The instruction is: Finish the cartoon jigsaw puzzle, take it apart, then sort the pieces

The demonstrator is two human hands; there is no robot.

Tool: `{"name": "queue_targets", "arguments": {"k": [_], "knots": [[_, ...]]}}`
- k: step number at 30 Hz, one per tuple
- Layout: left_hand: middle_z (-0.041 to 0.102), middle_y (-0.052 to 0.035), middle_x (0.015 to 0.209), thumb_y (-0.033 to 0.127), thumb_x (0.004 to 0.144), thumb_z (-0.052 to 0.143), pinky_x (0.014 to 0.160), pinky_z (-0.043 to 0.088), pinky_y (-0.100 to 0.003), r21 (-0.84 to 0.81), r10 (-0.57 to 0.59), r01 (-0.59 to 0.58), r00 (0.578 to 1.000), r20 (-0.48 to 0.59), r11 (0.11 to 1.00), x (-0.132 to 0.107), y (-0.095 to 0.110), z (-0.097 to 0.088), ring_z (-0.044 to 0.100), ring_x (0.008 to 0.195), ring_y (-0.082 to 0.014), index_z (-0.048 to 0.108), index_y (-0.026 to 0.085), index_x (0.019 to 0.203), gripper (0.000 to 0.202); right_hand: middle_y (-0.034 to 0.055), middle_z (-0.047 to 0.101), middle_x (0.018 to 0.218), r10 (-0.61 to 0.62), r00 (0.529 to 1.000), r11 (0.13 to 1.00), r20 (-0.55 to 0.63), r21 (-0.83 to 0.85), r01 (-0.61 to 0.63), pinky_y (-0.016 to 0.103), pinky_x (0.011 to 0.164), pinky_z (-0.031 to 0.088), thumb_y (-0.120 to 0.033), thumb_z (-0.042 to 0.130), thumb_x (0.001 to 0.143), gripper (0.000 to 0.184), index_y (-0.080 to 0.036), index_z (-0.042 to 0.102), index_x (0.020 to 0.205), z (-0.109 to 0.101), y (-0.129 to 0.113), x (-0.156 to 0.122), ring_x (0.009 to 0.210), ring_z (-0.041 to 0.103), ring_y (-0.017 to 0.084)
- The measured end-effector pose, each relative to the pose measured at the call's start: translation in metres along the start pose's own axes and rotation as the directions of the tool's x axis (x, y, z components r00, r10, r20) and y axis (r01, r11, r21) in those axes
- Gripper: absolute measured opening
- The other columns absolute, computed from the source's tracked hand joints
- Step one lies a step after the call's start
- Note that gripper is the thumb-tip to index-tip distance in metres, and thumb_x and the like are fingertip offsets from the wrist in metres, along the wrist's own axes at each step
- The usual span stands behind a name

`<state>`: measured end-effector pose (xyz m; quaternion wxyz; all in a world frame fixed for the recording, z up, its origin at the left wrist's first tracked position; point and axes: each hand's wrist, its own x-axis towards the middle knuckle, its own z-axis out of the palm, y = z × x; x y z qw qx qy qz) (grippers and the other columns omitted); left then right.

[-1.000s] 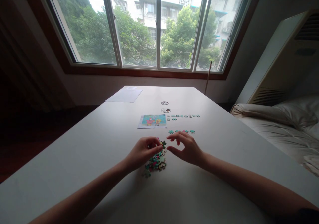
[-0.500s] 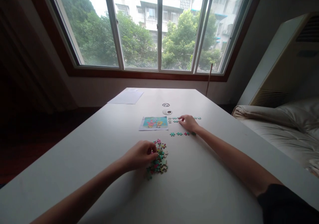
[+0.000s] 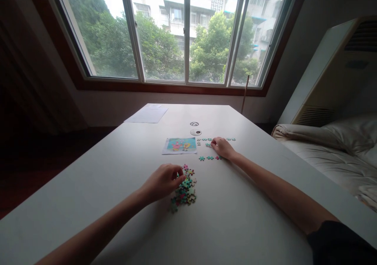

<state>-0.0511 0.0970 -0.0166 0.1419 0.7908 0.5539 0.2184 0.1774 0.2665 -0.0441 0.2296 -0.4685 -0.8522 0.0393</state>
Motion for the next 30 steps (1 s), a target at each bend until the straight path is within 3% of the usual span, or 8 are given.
{"name": "queue_targets", "arguments": {"k": [5, 9, 13, 21, 30], "knots": [[0.05, 0.0014, 0.056, 0.031, 0.078, 0.05, 0.052, 0.033, -0.021, 0.036, 0.017, -0.014, 0.996, -0.091, 0.999, 0.002, 0.004, -0.001, 0.045, 0.054, -0.011, 0.063, 0.017, 0.071, 0.02, 0.0055, 0.059, 0.089, -0.126, 0.992, 0.992, -0.012, 0.03, 0.126, 0.022, 0.066, 0.041, -0.021, 0.043, 0.086, 0.015, -0.016, 0.057, 0.086, -0.023, -0.027, -0.031, 0.068, 0.054, 0.01], [0.055, -0.0005, 0.06, 0.027, 0.078, 0.053, 0.059, 0.038, -0.023, 0.05, 0.058, -0.049, 0.98, -0.192, 0.998, 0.002, 0.004, 0.005, 0.049, 0.062, -0.0137, 0.065, 0.018, 0.077, 0.014, 0.0061, 0.058, 0.084, -0.389, 0.917, 0.916, -0.091, 0.063, 0.396, 0.024, 0.065, 0.04, -0.021, 0.041, 0.088, 0.016, -0.016, 0.056, 0.087, -0.039, -0.058, -0.065, 0.07, 0.053, 0.012], [0.057, -0.0008, 0.061, 0.029, 0.078, 0.056, 0.063, 0.04, -0.026, 0.08, 0.166, -0.15, 0.954, -0.251, 0.985, -0.003, 0.007, 0.011, 0.049, 0.067, -0.0155, 0.065, 0.02, 0.082, 0.013, 0.0057, 0.059, 0.081, -0.493, 0.859, 0.868, -0.137, -0.009, 0.496, 0.025, 0.066, 0.039, -0.023, 0.04, 0.089, 0.017, -0.016, 0.056, 0.088, -0.043, -0.08, -0.089, 0.071, 0.052, 0.012], [0.058, -0.0016, 0.062, 0.027, 0.081, 0.053, 0.059, 0.039, -0.025, 0.118, 0.307, -0.284, 0.908, -0.286, 0.951, -0.007, 0.015, 0.011, 0.046, 0.065, -0.0147, 0.063, 0.018, 0.08, 0.014, 0.0042, 0.06, 0.079, -0.504, 0.85, 0.863, -0.154, -0.063, 0.501, 0.027, 0.07, 0.038, -0.023, 0.041, 0.089, 0.016, -0.017, 0.055, 0.085, -0.04, -0.088, -0.096, 0.071, 0.054, 0.013], [0.056, -0.0018, 0.06, 0.026, 0.083, 0.05, 0.057, 0.038, -0.024, 0.103, 0.305, -0.287, 0.903, -0.302, 0.952, -0.003, 0.009, 0.016, 0.045, 0.064, -0.0145, 0.063, 0.018, 0.079, 0.016, 0.0038, 0.062, 0.083, -0.357, 0.908, 0.886, -0.22, 0.228, 0.403, 0.024, 0.064, 0.042, -0.029, 0.05, 0.084, 0.017, -0.019, 0.058, 0.095, -0.026, -0.074, -0.096, 0.062, 0.054, 0.009]]}}
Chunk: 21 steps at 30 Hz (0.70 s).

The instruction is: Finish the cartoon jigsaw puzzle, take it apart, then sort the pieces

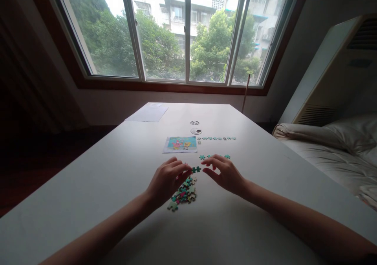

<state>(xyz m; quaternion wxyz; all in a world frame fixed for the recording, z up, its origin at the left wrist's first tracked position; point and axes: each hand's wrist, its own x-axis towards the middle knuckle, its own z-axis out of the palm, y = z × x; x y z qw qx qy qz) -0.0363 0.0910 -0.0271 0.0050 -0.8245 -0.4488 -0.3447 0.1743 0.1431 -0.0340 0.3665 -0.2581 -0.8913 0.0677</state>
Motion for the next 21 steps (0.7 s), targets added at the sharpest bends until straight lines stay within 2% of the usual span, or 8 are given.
{"name": "queue_targets", "arguments": {"k": [4, 12, 16, 21], "knots": [[0.056, -0.0017, 0.061, 0.027, 0.083, 0.051, 0.057, 0.038, -0.024, -0.002, 0.002, -0.002, 1.0, -0.009, 1.0, 0.0, 0.0, 0.001, 0.045, 0.065, -0.0145, 0.063, 0.018, 0.081, 0.015, 0.002, 0.062, 0.078, 0.027, 0.999, 0.999, -0.026, 0.042, -0.026, 0.024, 0.064, 0.042, -0.03, 0.054, 0.081, 0.014, -0.019, 0.06, 0.088, 0.004, 0.0, -0.001, 0.059, 0.053, 0.009], [0.059, -0.0018, 0.062, 0.027, 0.082, 0.052, 0.059, 0.04, -0.025, 0.019, 0.007, -0.007, 1.0, 0.009, 1.0, 0.001, 0.001, -0.002, 0.047, 0.066, -0.015, 0.063, 0.018, 0.083, 0.014, 0.0013, 0.061, 0.072, 0.004, 0.998, 0.998, -0.064, 0.066, 0.0, 0.022, 0.061, 0.042, -0.027, 0.054, 0.081, 0.011, -0.019, 0.062, 0.08, 0.004, -0.005, 0.002, 0.06, 0.053, 0.008], [0.06, -0.0017, 0.064, 0.03, 0.078, 0.057, 0.061, 0.042, -0.027, 0.059, -0.038, 0.034, 0.997, 0.064, 0.998, 0.0, -0.003, -0.004, 0.05, 0.067, -0.0164, 0.061, 0.019, 0.095, 0.02, 0.0016, 0.062, 0.072, 0.019, 0.988, 0.997, -0.152, 0.074, -0.008, 0.021, 0.056, 0.043, -0.026, 0.056, 0.079, 0.009, -0.02, 0.063, 0.08, -0.002, 0.008, 0.003, 0.059, 0.053, 0.009], [0.062, -0.0018, 0.067, 0.024, 0.079, 0.053, 0.062, 0.042, -0.027, 0.092, -0.037, 0.019, 0.98, 0.193, 0.996, 0.0, -0.004, -0.008, 0.051, 0.069, -0.0163, 0.064, 0.02, 0.082, 0.012, 0.0025, 0.061, 0.072, 0.162, 0.945, 0.982, -0.286, 0.146, -0.124, 0.022, 0.052, 0.043, -0.026, 0.058, 0.078, 0.009, -0.019, 0.064, 0.08, -0.015, 0.034, 0.003, 0.06, 0.052, 0.01]]}}
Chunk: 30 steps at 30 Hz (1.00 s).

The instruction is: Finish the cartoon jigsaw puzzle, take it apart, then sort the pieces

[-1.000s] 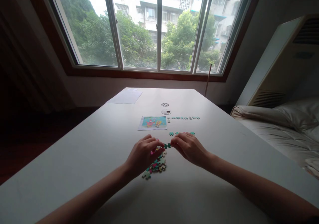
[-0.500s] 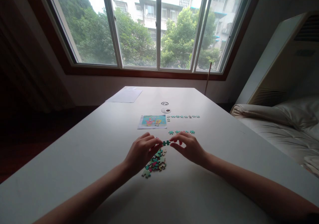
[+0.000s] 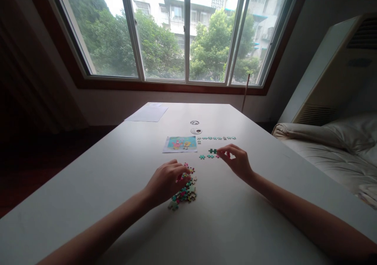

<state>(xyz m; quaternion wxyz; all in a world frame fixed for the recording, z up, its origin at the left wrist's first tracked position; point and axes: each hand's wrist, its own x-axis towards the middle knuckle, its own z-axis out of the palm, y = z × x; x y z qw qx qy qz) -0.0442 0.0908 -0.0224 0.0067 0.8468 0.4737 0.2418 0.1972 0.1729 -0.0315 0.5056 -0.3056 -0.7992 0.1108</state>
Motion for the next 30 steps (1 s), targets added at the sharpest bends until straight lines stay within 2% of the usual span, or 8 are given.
{"name": "queue_targets", "arguments": {"k": [3, 10, 15, 18, 20, 22, 26, 30], "knots": [[0.061, -0.0011, 0.066, 0.021, 0.079, 0.051, 0.061, 0.041, -0.026, 0.029, 0.022, -0.023, 0.999, 0.033, 0.999, 0.0, 0.001, -0.001, 0.05, 0.068, -0.0157, 0.063, 0.02, 0.078, 0.013, 0.0021, 0.06, 0.071, 0.044, 0.998, 0.999, -0.051, -0.011, -0.044, 0.023, 0.053, 0.043, -0.027, 0.058, 0.077, 0.01, -0.019, 0.064, 0.078, -0.007, 0.007, 0.002, 0.056, 0.05, 0.009], [0.058, -0.0007, 0.06, 0.021, 0.08, 0.049, 0.058, 0.039, -0.024, 0.049, 0.043, -0.044, 0.999, 0.017, 0.998, 0.0, 0.001, 0.001, 0.049, 0.064, -0.0146, 0.062, 0.02, 0.073, 0.016, 0.0029, 0.06, 0.072, 0.035, 0.999, 0.999, -0.015, -0.029, -0.035, 0.022, 0.052, 0.043, -0.03, 0.057, 0.078, 0.014, -0.019, 0.065, 0.079, -0.017, 0.006, 0.005, 0.058, 0.05, 0.01], [0.057, -0.0009, 0.059, 0.021, 0.08, 0.049, 0.057, 0.04, -0.024, 0.042, 0.06, -0.06, 0.998, 0.006, 0.997, 0.001, 0.003, 0.0, 0.049, 0.062, -0.0143, 0.062, 0.019, 0.072, 0.016, 0.003, 0.062, 0.072, 0.038, 0.981, 0.992, 0.189, -0.129, -0.014, 0.024, 0.056, 0.043, -0.033, 0.055, 0.078, 0.019, -0.018, 0.065, 0.08, -0.036, 0.031, 0.014, 0.057, 0.052, 0.01], [0.057, -0.0012, 0.059, 0.02, 0.08, 0.049, 0.058, 0.04, -0.024, 0.043, 0.05, -0.051, 0.999, 0.017, 0.998, 0.002, 0.005, -0.002, 0.049, 0.062, -0.0145, 0.063, 0.019, 0.072, 0.017, 0.0027, 0.063, 0.069, 0.201, 0.914, 0.968, 0.352, -0.215, -0.13, 0.023, 0.054, 0.042, -0.037, 0.058, 0.074, 0.022, -0.017, 0.066, 0.078, -0.053, 0.062, 0.017, 0.055, 0.051, 0.01], [0.057, -0.0015, 0.06, 0.02, 0.08, 0.048, 0.057, 0.04, -0.024, 0.037, 0.046, -0.047, 0.999, 0.019, 0.998, 0.002, 0.005, -0.002, 0.049, 0.062, -0.0143, 0.063, 0.018, 0.071, 0.017, 0.0036, 0.065, 0.071, 0.341, 0.826, 0.934, 0.448, -0.259, -0.245, 0.023, 0.053, 0.041, -0.04, 0.06, 0.071, 0.026, -0.016, 0.067, 0.077, -0.065, 0.082, 0.017, 0.057, 0.052, 0.011], [0.057, -0.0016, 0.06, 0.02, 0.08, 0.048, 0.057, 0.04, -0.024, 0.027, 0.039, -0.039, 0.999, 0.015, 0.999, 0.003, 0.005, -0.001, 0.05, 0.061, -0.0139, 0.063, 0.018, 0.071, 0.017, 0.0052, 0.066, 0.074, 0.445, 0.761, 0.894, 0.472, -0.279, -0.35, 0.023, 0.053, 0.04, -0.042, 0.061, 0.068, 0.03, -0.014, 0.067, 0.078, -0.075, 0.098, 0.016, 0.058, 0.053, 0.012], [0.057, -0.0012, 0.059, 0.019, 0.08, 0.049, 0.058, 0.04, -0.023, 0.018, 0.028, -0.028, 1.0, 0.007, 0.999, 0.003, 0.003, 0.002, 0.05, 0.061, -0.0136, 0.062, 0.018, 0.07, 0.016, 0.006, 0.064, 0.071, 0.518, 0.689, 0.853, 0.507, -0.242, -0.463, 0.022, 0.051, 0.037, -0.047, 0.061, 0.064, 0.039, -0.011, 0.066, 0.079, -0.084, 0.111, 0.013, 0.057, 0.051, 0.011], [0.057, -0.0011, 0.06, 0.019, 0.08, 0.049, 0.058, 0.041, -0.023, 0.017, 0.038, -0.038, 0.999, 0.008, 0.999, 0.003, 0.002, 0.004, 0.05, 0.061, -0.0132, 0.062, 0.018, 0.071, 0.016, 0.0036, 0.061, 0.062, 0.531, 0.63, 0.838, 0.566, -0.242, -0.489, 0.021, 0.047, 0.034, -0.05, 0.062, 0.062, 0.043, -0.011, 0.066, 0.08, -0.085, 0.11, 0.011, 0.051, 0.047, 0.009]]}}
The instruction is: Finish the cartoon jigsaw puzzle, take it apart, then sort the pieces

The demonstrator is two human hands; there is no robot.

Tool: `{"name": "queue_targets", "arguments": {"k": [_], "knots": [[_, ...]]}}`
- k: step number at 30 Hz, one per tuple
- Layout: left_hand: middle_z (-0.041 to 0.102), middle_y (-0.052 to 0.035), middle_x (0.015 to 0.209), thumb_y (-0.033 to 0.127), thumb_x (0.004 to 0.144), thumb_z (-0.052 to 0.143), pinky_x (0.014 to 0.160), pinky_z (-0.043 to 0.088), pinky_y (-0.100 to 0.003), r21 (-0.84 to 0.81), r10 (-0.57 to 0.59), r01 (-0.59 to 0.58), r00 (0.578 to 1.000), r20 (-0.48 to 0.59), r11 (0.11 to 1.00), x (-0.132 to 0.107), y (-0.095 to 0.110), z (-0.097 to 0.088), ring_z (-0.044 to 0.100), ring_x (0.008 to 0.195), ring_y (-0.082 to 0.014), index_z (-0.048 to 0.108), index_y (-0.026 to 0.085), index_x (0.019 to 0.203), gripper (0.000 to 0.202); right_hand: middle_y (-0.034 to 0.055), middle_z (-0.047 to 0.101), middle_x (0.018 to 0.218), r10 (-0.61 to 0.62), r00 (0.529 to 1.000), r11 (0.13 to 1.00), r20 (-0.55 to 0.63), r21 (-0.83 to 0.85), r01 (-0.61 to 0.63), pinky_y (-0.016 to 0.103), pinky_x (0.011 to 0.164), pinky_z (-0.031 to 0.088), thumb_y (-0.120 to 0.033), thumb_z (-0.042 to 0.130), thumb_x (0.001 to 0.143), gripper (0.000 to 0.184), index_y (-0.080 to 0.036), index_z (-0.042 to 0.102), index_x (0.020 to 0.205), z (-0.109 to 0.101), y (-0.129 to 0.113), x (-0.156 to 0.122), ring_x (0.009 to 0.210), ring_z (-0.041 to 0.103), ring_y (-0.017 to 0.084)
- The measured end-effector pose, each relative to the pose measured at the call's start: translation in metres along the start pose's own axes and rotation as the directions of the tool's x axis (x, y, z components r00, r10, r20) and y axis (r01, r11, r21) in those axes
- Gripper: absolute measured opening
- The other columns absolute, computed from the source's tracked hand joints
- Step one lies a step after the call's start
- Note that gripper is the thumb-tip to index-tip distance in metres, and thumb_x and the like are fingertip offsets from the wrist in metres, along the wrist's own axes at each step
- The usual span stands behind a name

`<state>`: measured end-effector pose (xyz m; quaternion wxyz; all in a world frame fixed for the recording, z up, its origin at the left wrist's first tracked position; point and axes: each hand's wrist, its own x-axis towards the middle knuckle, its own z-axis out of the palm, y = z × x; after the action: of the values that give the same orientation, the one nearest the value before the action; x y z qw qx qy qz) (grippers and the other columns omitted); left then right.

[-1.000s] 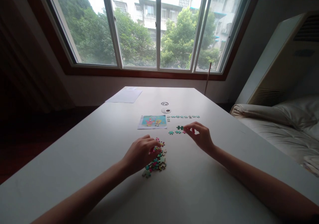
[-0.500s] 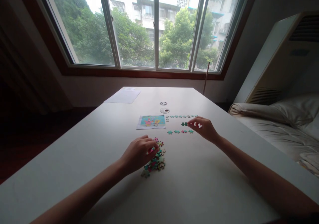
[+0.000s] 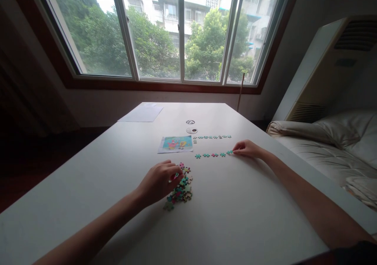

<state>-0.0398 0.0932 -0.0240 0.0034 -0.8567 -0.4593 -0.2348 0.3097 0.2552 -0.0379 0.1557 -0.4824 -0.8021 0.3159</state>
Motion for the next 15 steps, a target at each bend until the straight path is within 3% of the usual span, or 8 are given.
{"name": "queue_targets", "arguments": {"k": [15], "knots": [[0.055, -0.0013, 0.058, 0.02, 0.081, 0.046, 0.057, 0.041, -0.023, 0.025, 0.029, -0.029, 0.999, -0.021, 0.999, -0.0015, -0.0022, 0.001, 0.05, 0.06, -0.0127, 0.062, 0.017, 0.069, 0.02, 0.0056, 0.065, 0.071, -0.078, 0.997, 0.994, 0.029, -0.077, 0.08, 0.023, 0.056, 0.039, -0.05, 0.062, 0.061, 0.042, -0.013, 0.069, 0.079, -0.0003, 0.003, 0.0022, 0.064, 0.053, 0.014]]}}
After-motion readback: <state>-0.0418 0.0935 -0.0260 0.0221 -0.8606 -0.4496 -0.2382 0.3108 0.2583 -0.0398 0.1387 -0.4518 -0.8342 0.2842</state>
